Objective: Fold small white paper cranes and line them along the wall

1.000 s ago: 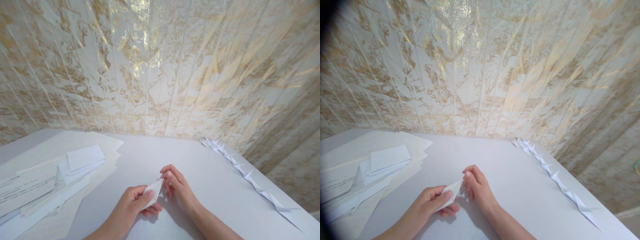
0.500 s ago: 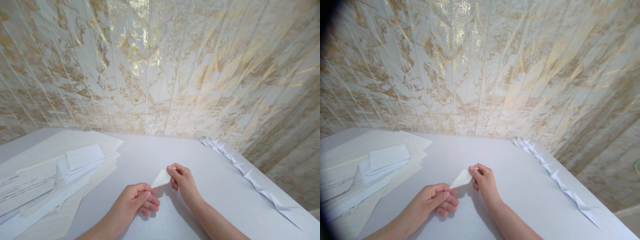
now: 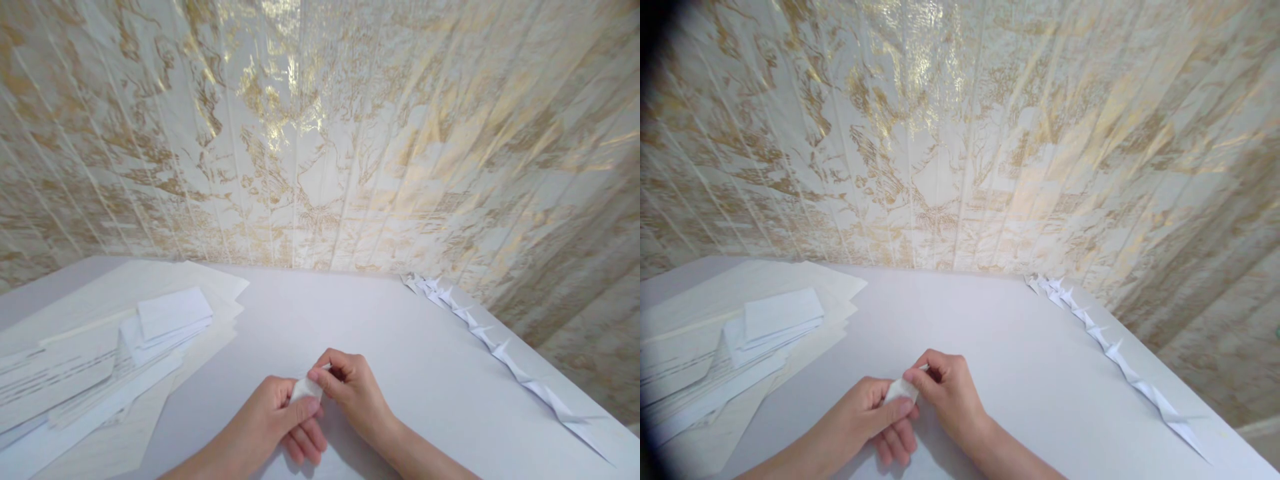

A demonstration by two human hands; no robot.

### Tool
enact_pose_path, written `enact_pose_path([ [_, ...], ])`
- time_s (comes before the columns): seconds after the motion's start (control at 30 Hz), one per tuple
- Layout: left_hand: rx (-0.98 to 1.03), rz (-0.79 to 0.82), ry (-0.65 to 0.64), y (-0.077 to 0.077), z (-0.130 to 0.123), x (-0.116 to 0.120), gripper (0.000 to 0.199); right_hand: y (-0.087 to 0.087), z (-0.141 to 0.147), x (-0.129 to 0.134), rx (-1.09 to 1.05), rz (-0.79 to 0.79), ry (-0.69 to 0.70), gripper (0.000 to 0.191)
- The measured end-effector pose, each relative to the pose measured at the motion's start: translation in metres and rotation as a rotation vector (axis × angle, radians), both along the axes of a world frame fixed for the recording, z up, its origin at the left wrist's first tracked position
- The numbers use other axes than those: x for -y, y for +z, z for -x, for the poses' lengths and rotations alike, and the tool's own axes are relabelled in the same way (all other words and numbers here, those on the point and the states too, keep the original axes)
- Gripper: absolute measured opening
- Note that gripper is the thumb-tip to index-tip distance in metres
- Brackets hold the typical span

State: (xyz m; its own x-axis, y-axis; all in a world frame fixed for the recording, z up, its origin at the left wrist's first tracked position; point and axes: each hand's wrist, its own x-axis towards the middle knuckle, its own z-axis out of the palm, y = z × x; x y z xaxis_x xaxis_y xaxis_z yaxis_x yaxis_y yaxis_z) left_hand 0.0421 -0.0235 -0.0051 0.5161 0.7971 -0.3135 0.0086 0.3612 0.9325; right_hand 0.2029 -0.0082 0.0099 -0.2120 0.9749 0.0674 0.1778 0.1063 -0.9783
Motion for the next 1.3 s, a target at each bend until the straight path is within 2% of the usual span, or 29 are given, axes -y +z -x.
enact_pose_path([
  [0.17,-0.043,0.021,-0.053,0.012,0.005,-0.003,0.049,0.002,-0.004,-0.006,-0.061,0.049,-0.044,0.036],
  [0.3,-0.1,0.016,-0.081,0.02,0.015,-0.01,0.05,0.0,-0.017,-0.02,-0.081,0.09,-0.103,0.045],
  [0.37,-0.15,-0.017,-0.062,0.021,0.022,-0.015,0.052,0.0,-0.026,-0.029,-0.065,0.088,-0.134,0.046],
  [0.43,-0.208,-0.083,0.018,0.023,0.028,-0.021,0.051,-0.001,-0.032,-0.034,-0.033,0.1,-0.138,0.045],
  [0.5,-0.298,-0.257,0.156,0.024,0.032,-0.025,0.042,-0.002,-0.031,-0.034,0.024,0.118,-0.099,0.039],
  [0.57,-0.43,-0.564,0.273,0.023,0.033,-0.024,0.027,-0.002,-0.024,-0.028,0.096,0.121,-0.044,0.028],
  [0.63,-0.546,-0.86,0.267,0.019,0.031,-0.02,0.021,0.0,-0.014,-0.019,0.174,0.099,-0.005,0.017],
  [0.7,-0.601,-0.984,0.172,0.012,0.026,-0.015,0.022,0.003,-0.007,-0.01,0.255,0.06,0.005,0.012],
  [0.8,-0.672,-0.986,0.076,0.002,0.021,-0.011,0.024,0.007,-0.006,-0.005,0.412,-0.075,0.003,0.014],
  [0.93,-0.756,-1.002,0.093,0.0,0.021,-0.011,0.032,0.004,-0.013,-0.008,0.562,-0.286,0.063,0.029],
  [1.1,-0.842,-1.021,0.038,0.008,0.022,-0.011,0.013,-0.002,-0.015,-0.012,0.54,-0.295,0.127,0.023],
  [1.3,-0.915,-1.01,-0.007,0.016,0.02,-0.012,0.01,-0.001,-0.014,-0.011,0.505,-0.344,0.141,0.024],
])
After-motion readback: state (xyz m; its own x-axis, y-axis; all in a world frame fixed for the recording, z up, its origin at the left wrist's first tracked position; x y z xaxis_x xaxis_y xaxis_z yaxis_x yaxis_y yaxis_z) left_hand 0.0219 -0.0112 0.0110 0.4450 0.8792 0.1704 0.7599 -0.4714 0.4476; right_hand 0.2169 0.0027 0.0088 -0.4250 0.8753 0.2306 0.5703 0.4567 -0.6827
